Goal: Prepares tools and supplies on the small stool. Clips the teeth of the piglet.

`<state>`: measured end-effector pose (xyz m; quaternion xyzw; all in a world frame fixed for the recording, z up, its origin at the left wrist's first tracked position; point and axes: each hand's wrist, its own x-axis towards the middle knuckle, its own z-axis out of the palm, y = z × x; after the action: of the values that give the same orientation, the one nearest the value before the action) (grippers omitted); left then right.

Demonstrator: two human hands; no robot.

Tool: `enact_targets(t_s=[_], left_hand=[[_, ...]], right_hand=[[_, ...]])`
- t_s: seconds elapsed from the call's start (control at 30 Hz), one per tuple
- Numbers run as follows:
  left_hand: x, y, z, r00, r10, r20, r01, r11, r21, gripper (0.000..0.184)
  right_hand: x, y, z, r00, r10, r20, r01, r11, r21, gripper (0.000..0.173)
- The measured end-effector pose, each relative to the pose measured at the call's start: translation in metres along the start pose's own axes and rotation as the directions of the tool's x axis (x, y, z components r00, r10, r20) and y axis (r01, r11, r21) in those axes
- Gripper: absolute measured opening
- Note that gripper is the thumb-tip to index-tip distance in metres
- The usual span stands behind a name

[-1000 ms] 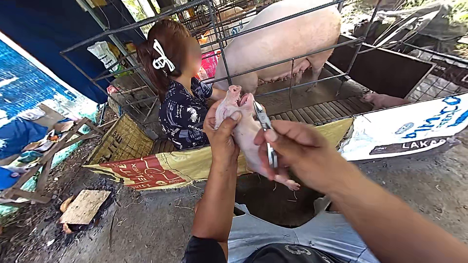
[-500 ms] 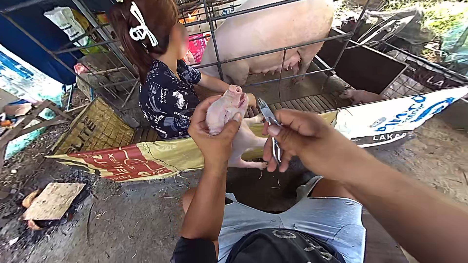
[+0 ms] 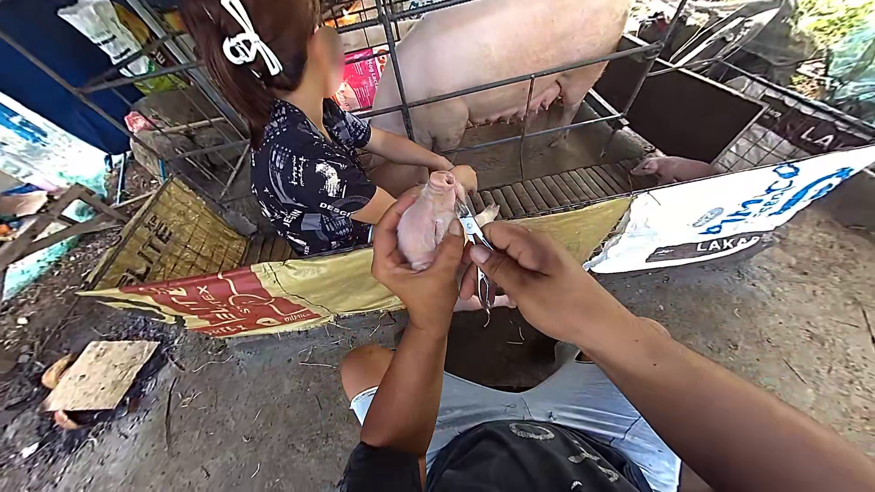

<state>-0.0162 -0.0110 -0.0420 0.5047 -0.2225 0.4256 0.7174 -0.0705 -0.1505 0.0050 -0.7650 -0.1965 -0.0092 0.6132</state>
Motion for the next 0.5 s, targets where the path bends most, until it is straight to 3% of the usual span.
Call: enact_targets(t_s=[0.5], left_hand=[[-0.0018,0.0023,0.0081,1.0,0.009,-0.019,-0.008,1.0,0.002,0.053]], right_hand=[[-0.002,0.0053,0.0034,0.998,-0.044,-0.048,0.048,0.995,0.085,0.02]])
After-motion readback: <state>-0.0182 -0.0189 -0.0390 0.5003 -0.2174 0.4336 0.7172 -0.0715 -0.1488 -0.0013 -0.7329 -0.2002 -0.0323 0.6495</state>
